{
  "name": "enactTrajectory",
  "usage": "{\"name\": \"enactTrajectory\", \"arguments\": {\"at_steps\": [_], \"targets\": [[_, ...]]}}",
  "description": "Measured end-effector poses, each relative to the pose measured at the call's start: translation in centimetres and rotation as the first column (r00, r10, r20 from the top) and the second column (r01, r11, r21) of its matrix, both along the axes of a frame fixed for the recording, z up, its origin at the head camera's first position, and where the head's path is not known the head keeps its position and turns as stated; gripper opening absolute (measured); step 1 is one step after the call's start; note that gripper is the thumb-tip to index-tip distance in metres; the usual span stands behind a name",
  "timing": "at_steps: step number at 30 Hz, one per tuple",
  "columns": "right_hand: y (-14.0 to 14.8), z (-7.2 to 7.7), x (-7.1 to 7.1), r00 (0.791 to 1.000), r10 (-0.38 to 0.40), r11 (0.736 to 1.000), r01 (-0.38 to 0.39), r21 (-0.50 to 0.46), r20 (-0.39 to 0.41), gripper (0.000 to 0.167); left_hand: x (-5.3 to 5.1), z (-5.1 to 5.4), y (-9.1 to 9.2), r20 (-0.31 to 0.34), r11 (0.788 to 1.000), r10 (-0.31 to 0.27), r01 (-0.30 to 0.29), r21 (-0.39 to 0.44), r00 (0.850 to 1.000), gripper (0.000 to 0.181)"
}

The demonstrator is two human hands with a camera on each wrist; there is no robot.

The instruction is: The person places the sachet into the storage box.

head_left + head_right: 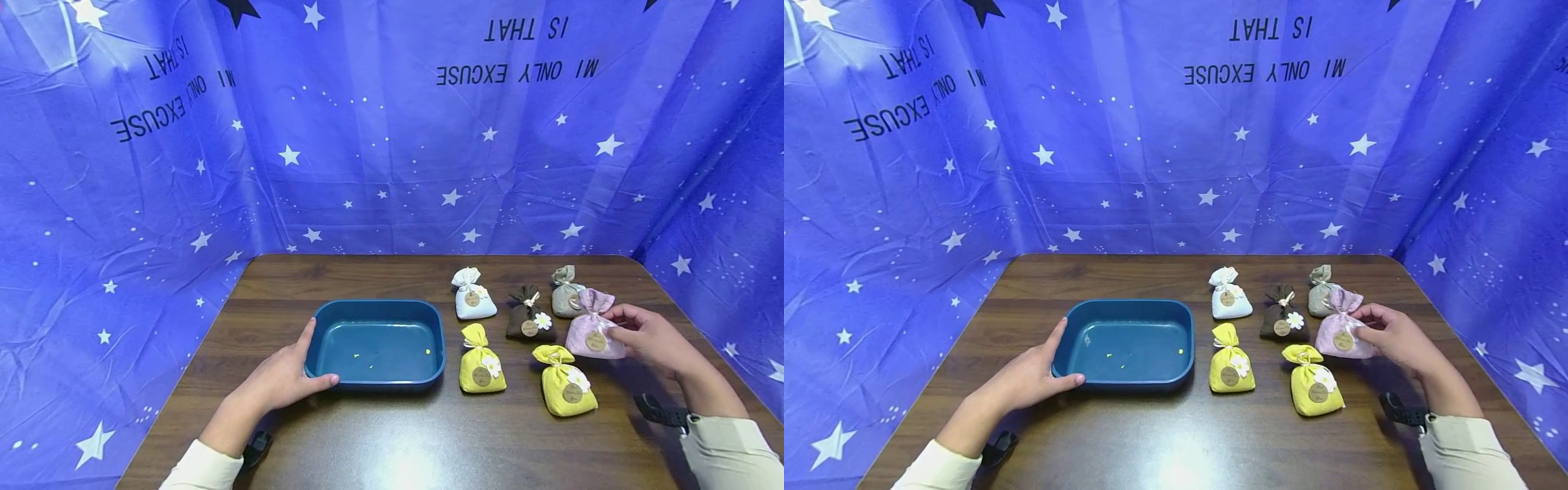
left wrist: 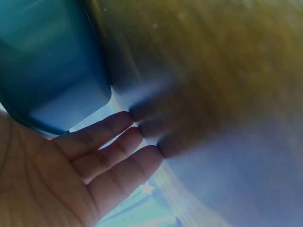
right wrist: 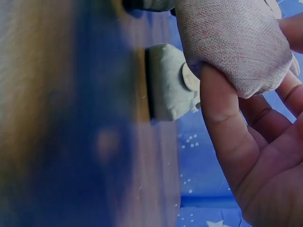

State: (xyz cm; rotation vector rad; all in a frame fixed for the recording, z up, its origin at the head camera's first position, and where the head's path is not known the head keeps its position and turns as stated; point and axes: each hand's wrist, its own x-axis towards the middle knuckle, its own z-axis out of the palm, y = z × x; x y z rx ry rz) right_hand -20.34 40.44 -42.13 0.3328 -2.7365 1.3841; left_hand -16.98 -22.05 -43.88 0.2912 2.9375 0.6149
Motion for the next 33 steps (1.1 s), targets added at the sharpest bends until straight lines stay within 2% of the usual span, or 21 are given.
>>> {"name": "enactTrajectory", "arguments": {"at_steps": [4,12,19,22,33], "targets": [[-0.4,0.5,-0.5,1.000,0.014,1.000,-0.013,0.023,-0.021,0.011,-0.1,-0.1,0.0,-0.006,1.000,-0.004,0.004,-0.001,1.000,0.121],[-1.3,1.0,-1.8,1.000,0.022,1.000,-0.022,-0.006,0.014,0.012,-0.1,-0.1,0.0,-0.003,1.000,-0.001,0.001,0.001,1.000,0.121],[-2.1,1.7,-2.9,0.999,0.040,0.999,-0.040,0.021,-0.016,0.011,0.1,-0.1,0.0,-0.010,1.000,0.001,-0.001,-0.003,1.000,0.120],[-2.7,2.0,-3.2,0.999,0.049,0.999,-0.049,0.003,-0.014,0.011,0.1,0.0,0.0,-0.007,1.000,0.006,-0.006,-0.001,1.000,0.120],[-4.9,1.9,-3.7,0.993,0.106,0.993,-0.109,-0.041,-0.061,0.014,0.1,-0.1,0.0,-0.007,1.000,0.001,-0.001,-0.004,1.000,0.121]]}}
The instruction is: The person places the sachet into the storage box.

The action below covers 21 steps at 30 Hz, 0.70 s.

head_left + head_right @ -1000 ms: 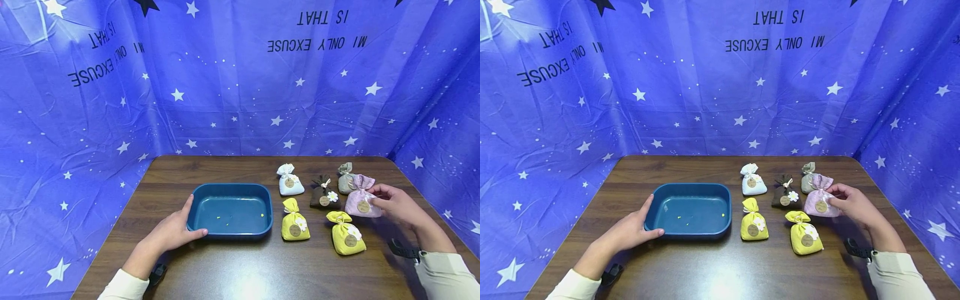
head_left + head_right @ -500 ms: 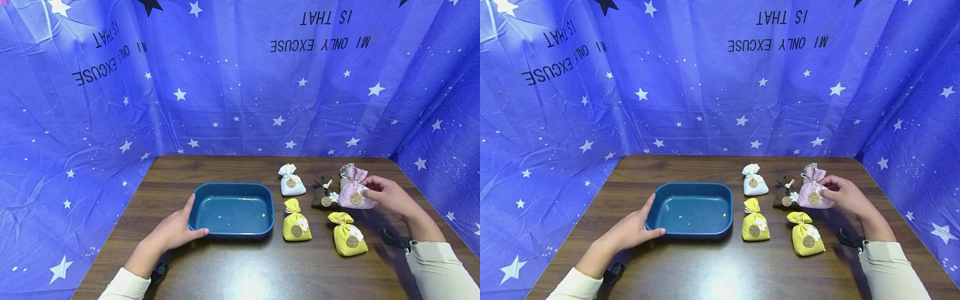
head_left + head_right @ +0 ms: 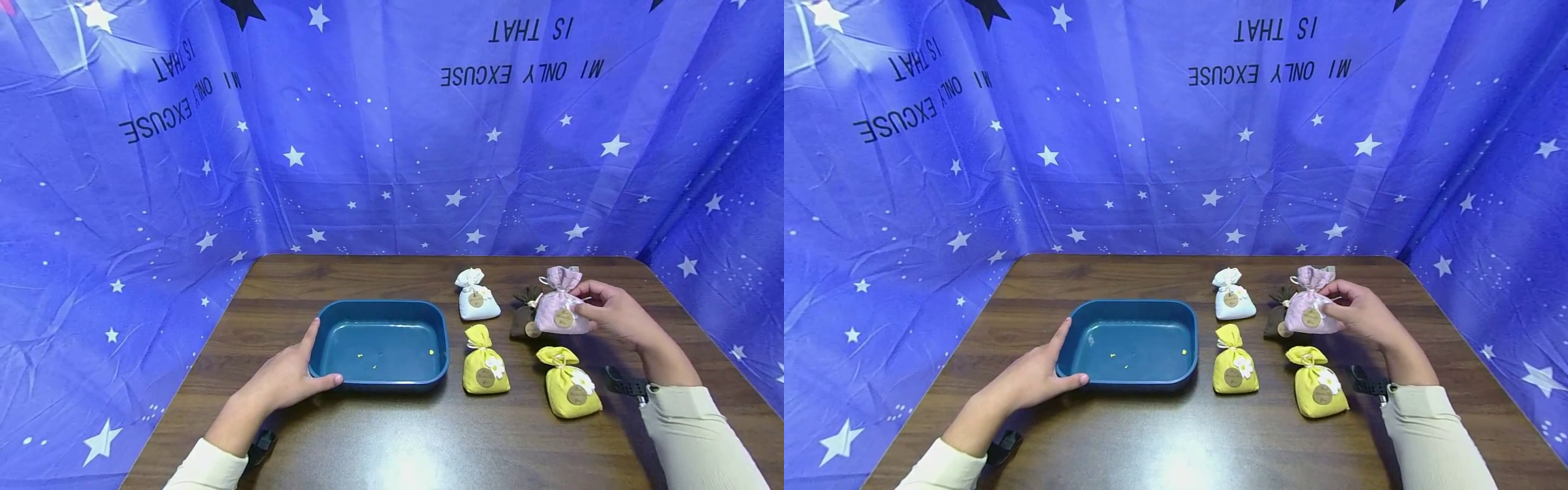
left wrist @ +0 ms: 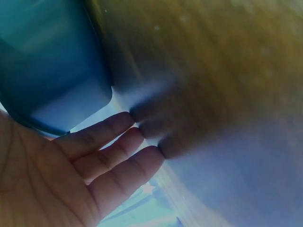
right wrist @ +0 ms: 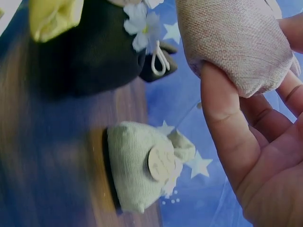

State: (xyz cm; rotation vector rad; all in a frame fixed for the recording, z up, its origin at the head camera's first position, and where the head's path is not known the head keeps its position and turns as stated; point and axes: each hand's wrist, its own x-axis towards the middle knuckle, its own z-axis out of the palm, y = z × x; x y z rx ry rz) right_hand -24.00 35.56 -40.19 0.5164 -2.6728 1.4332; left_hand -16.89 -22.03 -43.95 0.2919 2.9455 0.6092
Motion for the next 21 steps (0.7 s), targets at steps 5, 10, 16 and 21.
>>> {"name": "enactTrajectory", "arguments": {"at_steps": [5,10,16,21], "targets": [[-1.0,-0.1,-0.3,1.000,0.008,1.000,-0.008,-0.023,-0.010,0.015,0.0,0.0,0.0,-0.002,1.000,-0.001,0.001,-0.006,1.000,0.121],[-2.0,0.0,-0.5,0.999,0.014,0.999,-0.015,-0.036,-0.037,0.016,0.0,0.0,0.0,-0.008,1.000,-0.001,0.001,-0.010,1.000,0.120],[-2.9,0.5,-0.7,1.000,0.003,0.999,-0.003,-0.038,-0.021,0.018,0.2,0.1,0.0,-0.017,1.000,0.001,-0.001,-0.013,1.000,0.119],[-3.4,0.8,-0.8,1.000,0.001,0.998,-0.001,-0.066,-0.004,0.017,0.1,0.2,0.1,-0.007,1.000,0.005,-0.005,-0.015,1.000,0.119]]}}
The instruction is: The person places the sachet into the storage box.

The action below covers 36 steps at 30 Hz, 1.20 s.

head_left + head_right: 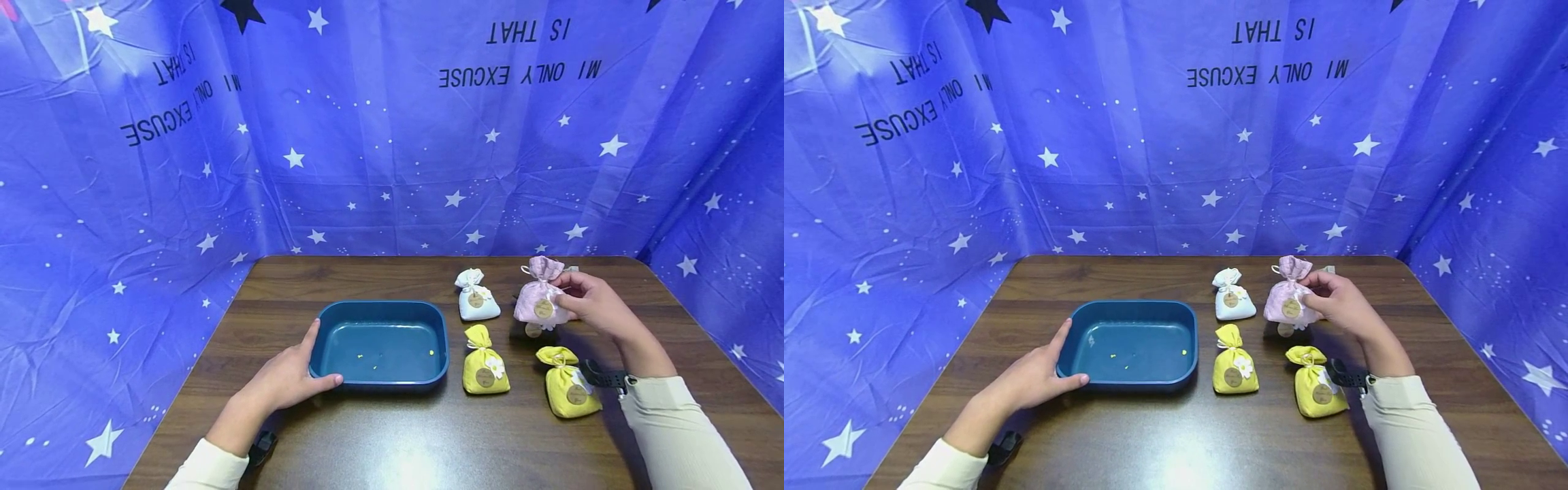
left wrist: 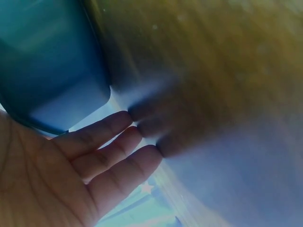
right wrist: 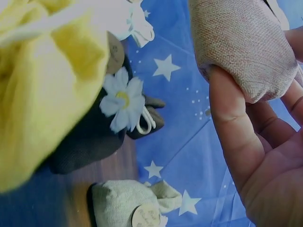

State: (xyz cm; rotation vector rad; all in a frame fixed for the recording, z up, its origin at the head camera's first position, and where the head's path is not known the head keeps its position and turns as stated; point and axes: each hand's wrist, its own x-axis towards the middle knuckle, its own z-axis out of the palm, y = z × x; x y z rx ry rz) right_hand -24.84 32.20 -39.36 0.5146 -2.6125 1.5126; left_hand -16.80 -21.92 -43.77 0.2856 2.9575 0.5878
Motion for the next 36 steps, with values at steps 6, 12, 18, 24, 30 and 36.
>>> {"name": "enactTrajectory", "arguments": {"at_steps": [6,12,18,24,30,36], "targets": [[-0.9,0.2,-0.3,0.998,0.057,0.997,-0.058,-0.048,-0.018,0.016,-0.1,-0.1,0.0,-0.011,1.000,-0.003,0.003,0.010,1.000,0.120],[-1.9,0.3,-0.7,0.996,0.072,0.996,-0.074,-0.046,-0.044,0.013,-0.2,-0.2,-0.1,-0.012,1.000,-0.006,0.006,0.013,1.000,0.120],[-3.1,0.5,-1.1,0.994,0.098,0.992,-0.101,-0.070,-0.047,0.013,-0.1,-0.3,-0.1,-0.015,1.000,-0.004,0.005,0.014,1.000,0.120],[-4.2,0.5,-1.5,0.995,0.102,0.992,-0.103,-0.068,-0.023,0.016,-0.2,-0.4,0.0,-0.021,1.000,-0.005,0.005,0.008,1.000,0.120],[-5.4,0.8,-2.1,0.995,0.090,0.996,-0.090,-0.012,-0.042,0.017,-0.1,-0.3,0.0,-0.022,1.000,-0.001,0.002,0.016,1.000,0.120],[-6.7,1.2,-2.5,0.988,0.131,0.990,-0.135,-0.041,-0.082,0.016,-0.2,-0.4,-0.1,-0.024,1.000,-0.001,0.001,0.017,1.000,0.121]]}}
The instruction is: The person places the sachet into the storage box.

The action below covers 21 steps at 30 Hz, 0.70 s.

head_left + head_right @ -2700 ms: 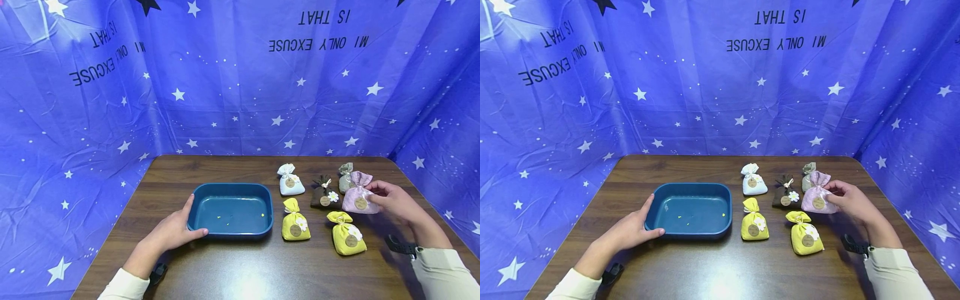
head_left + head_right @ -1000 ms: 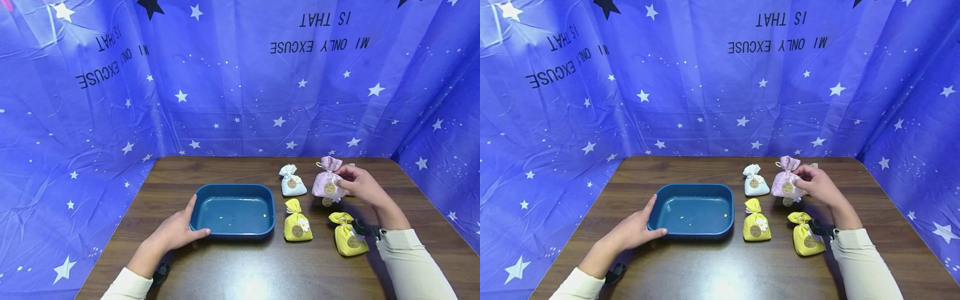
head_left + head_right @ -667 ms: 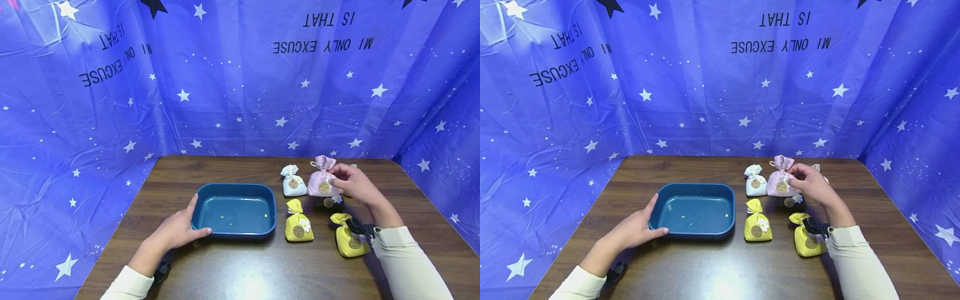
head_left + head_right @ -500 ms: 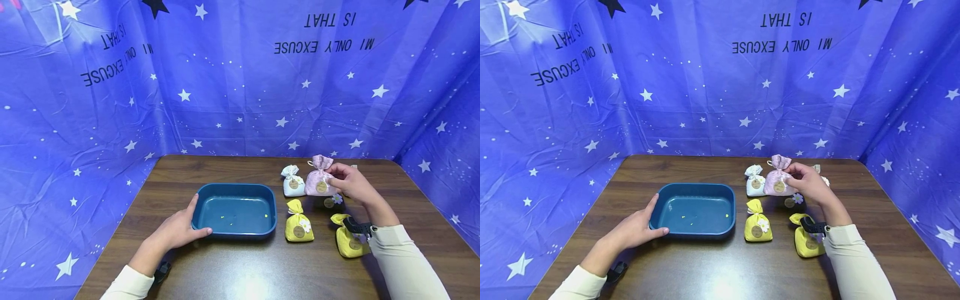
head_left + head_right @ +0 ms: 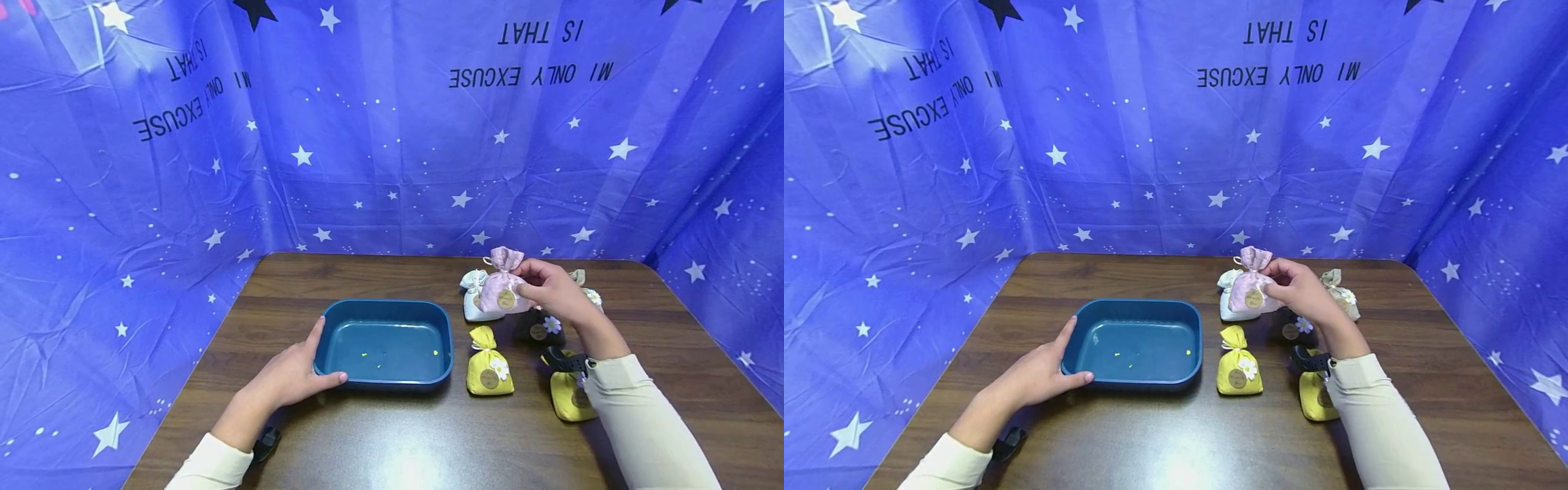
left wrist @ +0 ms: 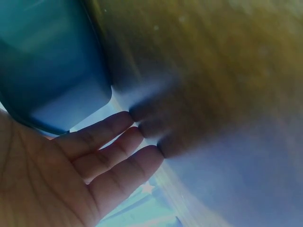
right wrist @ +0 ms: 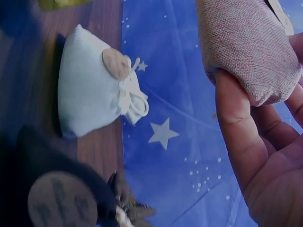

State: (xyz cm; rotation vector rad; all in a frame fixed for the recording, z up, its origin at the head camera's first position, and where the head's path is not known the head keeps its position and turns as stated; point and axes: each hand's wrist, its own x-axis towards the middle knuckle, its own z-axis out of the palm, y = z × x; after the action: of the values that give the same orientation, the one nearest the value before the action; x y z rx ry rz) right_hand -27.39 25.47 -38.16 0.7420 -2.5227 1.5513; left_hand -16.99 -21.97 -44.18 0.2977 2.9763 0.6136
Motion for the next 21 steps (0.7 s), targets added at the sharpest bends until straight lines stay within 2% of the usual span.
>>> {"name": "enactTrajectory", "arguments": {"at_steps": [5,10,21], "targets": [[-1.1,0.1,-0.2,0.998,0.040,0.998,-0.038,-0.041,0.041,0.016,-0.1,-0.1,0.1,-0.009,1.000,-0.003,0.003,-0.008,1.000,0.120],[-2.3,0.3,-0.5,0.997,0.048,0.998,-0.045,-0.048,0.069,0.014,0.0,-0.1,0.1,-0.013,1.000,-0.009,0.009,-0.007,1.000,0.120],[-5.1,-0.1,-1.1,0.990,0.118,0.991,-0.113,-0.073,0.071,0.014,0.1,0.1,0.1,-0.002,1.000,0.000,0.000,-0.009,1.000,0.121]]}}
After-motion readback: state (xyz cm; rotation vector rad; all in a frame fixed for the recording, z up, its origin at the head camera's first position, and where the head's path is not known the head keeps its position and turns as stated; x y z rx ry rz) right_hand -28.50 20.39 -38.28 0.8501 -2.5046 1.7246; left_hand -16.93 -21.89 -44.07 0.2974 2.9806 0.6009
